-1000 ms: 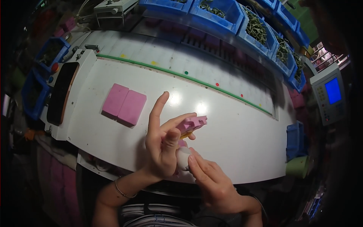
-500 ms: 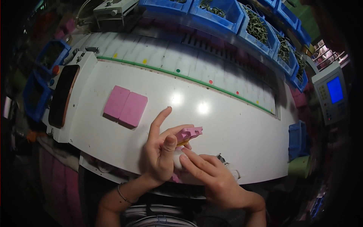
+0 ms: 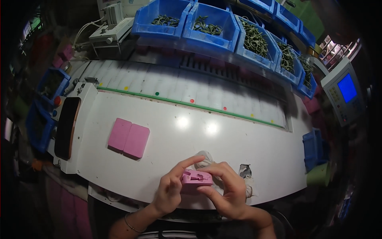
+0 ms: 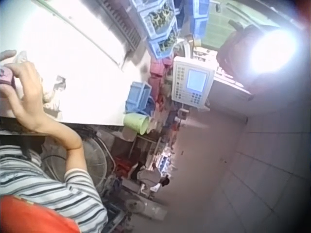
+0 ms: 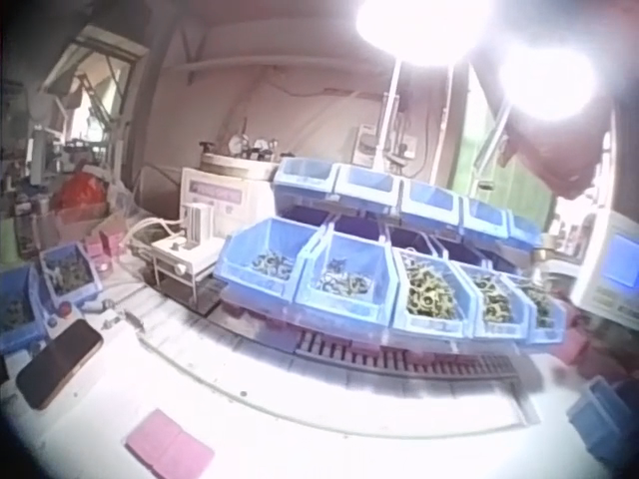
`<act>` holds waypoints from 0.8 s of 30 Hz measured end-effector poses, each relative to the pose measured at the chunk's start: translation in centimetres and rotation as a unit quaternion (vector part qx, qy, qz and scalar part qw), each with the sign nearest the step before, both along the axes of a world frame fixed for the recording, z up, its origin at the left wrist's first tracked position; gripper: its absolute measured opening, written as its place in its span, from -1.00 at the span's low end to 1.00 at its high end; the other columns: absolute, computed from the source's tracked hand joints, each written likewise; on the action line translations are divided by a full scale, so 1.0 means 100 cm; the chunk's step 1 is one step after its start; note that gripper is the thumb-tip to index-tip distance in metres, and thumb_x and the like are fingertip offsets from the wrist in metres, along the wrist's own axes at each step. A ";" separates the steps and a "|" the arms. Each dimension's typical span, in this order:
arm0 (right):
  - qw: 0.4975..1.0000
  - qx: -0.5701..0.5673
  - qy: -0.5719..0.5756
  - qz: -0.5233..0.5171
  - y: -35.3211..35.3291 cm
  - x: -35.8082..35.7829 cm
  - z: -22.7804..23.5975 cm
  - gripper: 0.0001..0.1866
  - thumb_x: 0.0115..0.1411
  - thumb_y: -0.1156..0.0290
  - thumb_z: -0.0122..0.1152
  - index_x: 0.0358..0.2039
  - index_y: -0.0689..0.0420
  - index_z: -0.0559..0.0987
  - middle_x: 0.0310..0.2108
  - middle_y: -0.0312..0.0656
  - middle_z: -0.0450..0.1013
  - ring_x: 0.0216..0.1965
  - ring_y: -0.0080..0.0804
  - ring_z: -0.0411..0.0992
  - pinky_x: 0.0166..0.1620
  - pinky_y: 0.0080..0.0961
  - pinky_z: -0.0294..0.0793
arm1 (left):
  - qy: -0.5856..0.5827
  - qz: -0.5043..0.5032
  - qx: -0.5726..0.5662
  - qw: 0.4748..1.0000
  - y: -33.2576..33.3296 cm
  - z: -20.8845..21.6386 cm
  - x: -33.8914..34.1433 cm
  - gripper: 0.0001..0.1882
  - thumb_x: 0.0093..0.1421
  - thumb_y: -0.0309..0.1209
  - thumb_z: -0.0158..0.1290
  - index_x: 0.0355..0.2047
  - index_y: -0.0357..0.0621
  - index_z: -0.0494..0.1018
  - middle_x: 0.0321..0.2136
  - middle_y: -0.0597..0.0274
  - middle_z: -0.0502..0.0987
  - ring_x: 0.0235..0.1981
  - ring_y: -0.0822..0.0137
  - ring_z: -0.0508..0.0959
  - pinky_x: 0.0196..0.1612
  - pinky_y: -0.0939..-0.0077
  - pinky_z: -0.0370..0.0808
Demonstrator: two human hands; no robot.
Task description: The person places metal ring and pin components into a pink mold, uses a white cloth pad to apply pressure, and organizes finished pink blocks on the workbench.
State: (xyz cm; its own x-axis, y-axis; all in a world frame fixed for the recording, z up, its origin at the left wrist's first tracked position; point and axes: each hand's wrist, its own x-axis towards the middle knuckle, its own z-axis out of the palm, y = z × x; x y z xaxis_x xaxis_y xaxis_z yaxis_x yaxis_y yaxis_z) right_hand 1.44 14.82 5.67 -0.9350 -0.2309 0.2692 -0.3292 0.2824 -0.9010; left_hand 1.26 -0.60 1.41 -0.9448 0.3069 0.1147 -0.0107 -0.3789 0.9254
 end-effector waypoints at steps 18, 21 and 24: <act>0.946 -0.216 -0.238 0.027 -0.013 -0.015 -0.022 -0.69 0.21 0.54 -0.02 -0.03 0.35 0.37 -0.25 -0.12 0.43 -0.22 -0.46 0.40 -0.13 -0.55 0.38 | -0.112 0.122 -0.143 0.976 -0.075 0.042 -0.107 -0.44 0.34 -0.07 -0.47 -0.20 -0.28 0.39 -0.46 0.18 0.50 -0.57 0.43 0.49 -0.47 0.61 0.43; 0.969 -0.139 -0.199 0.038 -0.020 -0.018 -0.022 -0.75 0.19 0.56 -0.01 -0.11 0.32 0.43 -0.30 -0.15 0.46 -0.23 -0.47 0.43 -0.16 -0.56 0.40 | -0.024 0.286 -0.294 0.912 -0.115 0.035 -0.175 -0.70 0.14 -0.31 -0.02 -0.24 -0.31 0.44 -0.50 0.21 0.52 -0.57 0.42 0.50 -0.50 0.59 0.44; 0.998 0.023 -0.033 0.038 -0.026 -0.018 -0.020 -0.81 0.06 0.57 0.08 -0.26 0.19 0.50 -0.44 -0.10 0.45 -0.42 -0.24 0.44 -0.34 -0.45 0.40 | 0.099 0.367 -0.565 0.732 -0.157 0.017 -0.228 -0.62 -0.05 -0.33 0.13 -0.22 -0.28 0.45 -0.38 0.00 0.52 -0.41 0.19 0.55 -0.30 0.33 0.47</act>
